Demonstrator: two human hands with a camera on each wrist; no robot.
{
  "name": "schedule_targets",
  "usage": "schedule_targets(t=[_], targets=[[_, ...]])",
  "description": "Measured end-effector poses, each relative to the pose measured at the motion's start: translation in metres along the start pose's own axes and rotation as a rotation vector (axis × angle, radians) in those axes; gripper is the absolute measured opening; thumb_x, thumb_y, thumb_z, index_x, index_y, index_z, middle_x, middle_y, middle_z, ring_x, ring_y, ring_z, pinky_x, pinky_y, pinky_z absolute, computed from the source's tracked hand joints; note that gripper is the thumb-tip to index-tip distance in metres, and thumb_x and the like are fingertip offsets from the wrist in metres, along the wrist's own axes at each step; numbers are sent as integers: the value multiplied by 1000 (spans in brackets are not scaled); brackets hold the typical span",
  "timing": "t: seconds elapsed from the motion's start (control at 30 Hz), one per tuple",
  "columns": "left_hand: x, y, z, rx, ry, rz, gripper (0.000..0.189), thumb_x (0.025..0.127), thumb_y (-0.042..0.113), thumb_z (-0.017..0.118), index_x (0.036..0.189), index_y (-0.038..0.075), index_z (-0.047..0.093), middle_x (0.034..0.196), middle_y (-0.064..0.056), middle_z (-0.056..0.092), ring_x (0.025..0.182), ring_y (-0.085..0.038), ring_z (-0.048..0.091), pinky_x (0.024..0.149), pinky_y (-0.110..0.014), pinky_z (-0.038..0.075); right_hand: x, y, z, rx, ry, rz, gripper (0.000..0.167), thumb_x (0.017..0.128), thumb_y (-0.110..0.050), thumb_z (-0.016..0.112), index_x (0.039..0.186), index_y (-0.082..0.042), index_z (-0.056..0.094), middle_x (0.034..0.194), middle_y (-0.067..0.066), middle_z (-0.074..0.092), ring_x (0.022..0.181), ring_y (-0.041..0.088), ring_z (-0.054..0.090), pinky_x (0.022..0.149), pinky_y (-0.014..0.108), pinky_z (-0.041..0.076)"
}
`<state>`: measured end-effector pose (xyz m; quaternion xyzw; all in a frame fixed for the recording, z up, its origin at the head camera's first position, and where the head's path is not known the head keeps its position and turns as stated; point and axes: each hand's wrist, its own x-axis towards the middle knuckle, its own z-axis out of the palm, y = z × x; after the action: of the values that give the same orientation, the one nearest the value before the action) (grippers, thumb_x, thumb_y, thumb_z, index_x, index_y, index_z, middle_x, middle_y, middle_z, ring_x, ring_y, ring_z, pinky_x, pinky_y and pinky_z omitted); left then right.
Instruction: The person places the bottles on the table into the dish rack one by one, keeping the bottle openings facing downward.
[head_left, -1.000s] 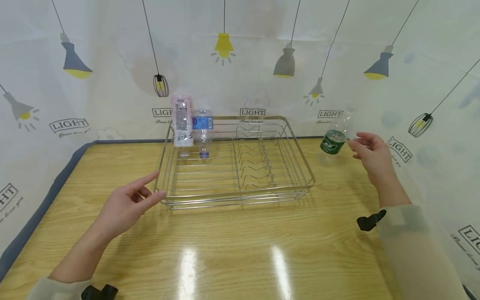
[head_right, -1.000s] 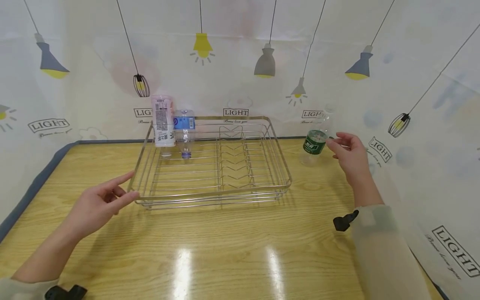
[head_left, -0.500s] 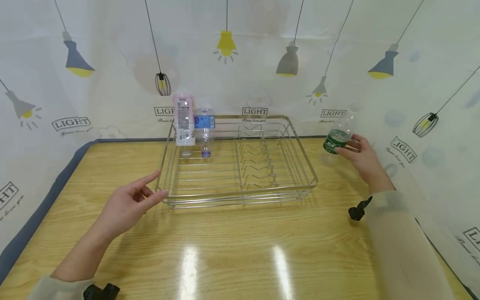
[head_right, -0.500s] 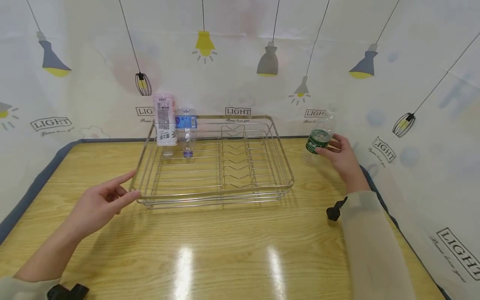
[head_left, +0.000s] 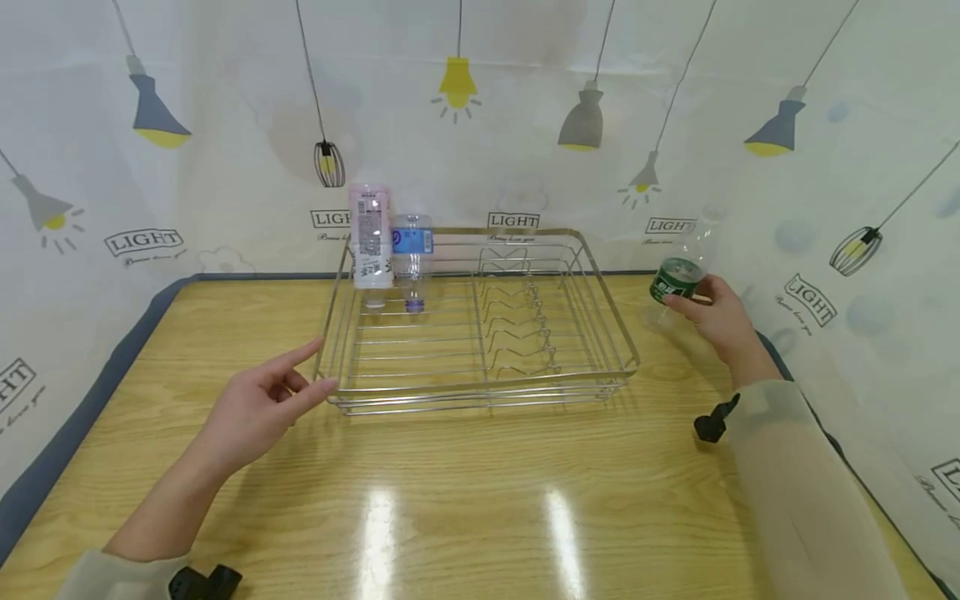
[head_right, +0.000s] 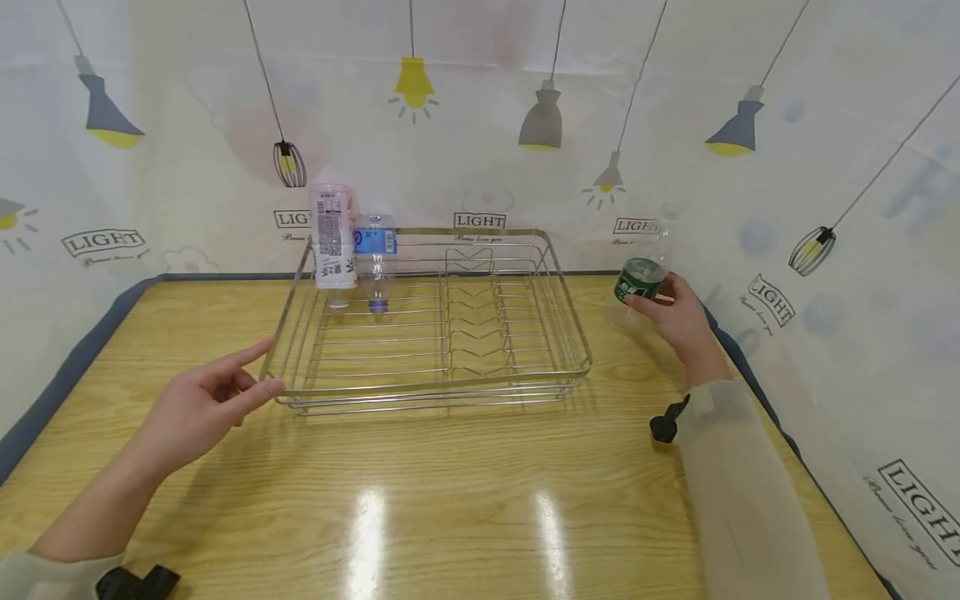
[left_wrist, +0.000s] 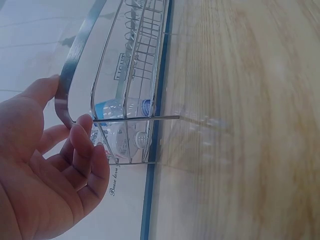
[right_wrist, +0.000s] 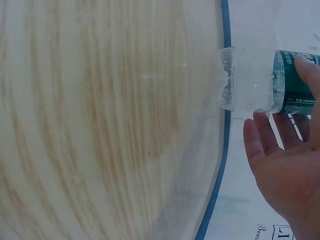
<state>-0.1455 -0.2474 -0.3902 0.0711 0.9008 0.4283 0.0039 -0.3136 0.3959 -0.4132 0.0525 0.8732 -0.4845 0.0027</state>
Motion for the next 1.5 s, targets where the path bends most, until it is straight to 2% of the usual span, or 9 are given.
schedule_targets(t=[0.2, 0.37, 0.47, 0.6, 0.77, 0.9, 1.07, 1.27, 1.5], targets=[[-1, 2, 1, 3, 4, 1, 71, 107, 45, 73, 168, 24, 46, 103, -14, 75, 73, -15, 57, 59, -30, 47, -12, -13, 0, -3, 31, -22, 91, 107, -54, 67, 174, -8, 24, 163, 14, 43, 144, 30, 48, 114, 51, 44], [-1, 2, 1, 7, 11, 5, 71, 107, 45, 73, 168, 22, 46, 102, -14, 75, 72, -15, 57, 58, -29, 47, -24, -29, 0, 22, 65, -98, 82, 107, -47, 70, 170, -11, 33, 138, -17, 52, 126, 5, 50, 102, 32, 44], [-1, 1, 2, 2, 11, 7, 72, 107, 45, 73, 169, 22, 45, 102, -15, 74, 71, -15, 56, 57, -30, 46, -34, -40, 1, 63, 96, -180, 71, 108, -39, 72, 166, -14, 41, 129, -24, 54, 120, 1, 52, 96, 20, 46], [-1, 1, 3, -9, 14, 9, 71, 107, 45, 73, 169, 23, 45, 101, -15, 74, 70, -15, 55, 56, -30, 46, -50, -57, 5, 215, 114, -291, 57, 106, -23, 76, 157, -20, 52, 127, -18, 61, 115, 5, 56, 91, 11, 51], [-1, 0, 5, -28, 15, 17, 71, 108, 44, 72, 170, 23, 44, 102, -16, 74, 68, -15, 55, 55, -30, 46, -69, -79, 11, 471, 63, -414, 53, 104, -4, 74, 152, -17, 57, 132, -6, 67, 114, 10, 60, 93, 11, 56], [0, 0, 6, -40, 16, 20, 72, 108, 43, 72, 170, 22, 43, 104, -16, 74, 68, -15, 55, 55, -30, 46, -86, -99, 16, 571, 14, -473, 54, 105, 3, 68, 155, -15, 55, 138, -2, 66, 121, 11, 63, 98, 13, 56], [-1, 3, 6, -44, 50, 31, 72, 108, 40, 73, 170, 20, 43, 102, -10, 74, 67, -12, 55, 55, -29, 46, -105, -121, 27, 577, -33, -518, 55, 105, 8, 62, 155, -15, 56, 138, 0, 67, 121, 11, 65, 101, 16, 57], [-4, 14, 4, -42, 119, 86, 65, 107, 32, 75, 166, 18, 51, 97, 1, 72, 65, -11, 54, 54, -28, 43, -123, -136, 43, 541, -128, -579, 60, 104, 13, 55, 157, -13, 55, 137, 1, 70, 120, 12, 67, 100, 20, 59], [-7, 42, 8, -106, 115, 174, 57, 105, 23, 78, 159, 18, 60, 95, 6, 71, 68, -11, 56, 54, -27, 44, -139, -146, 64, 455, -288, -622, 65, 102, 15, 55, 161, -10, 49, 140, 3, 67, 121, 15, 67, 97, 22, 61]])
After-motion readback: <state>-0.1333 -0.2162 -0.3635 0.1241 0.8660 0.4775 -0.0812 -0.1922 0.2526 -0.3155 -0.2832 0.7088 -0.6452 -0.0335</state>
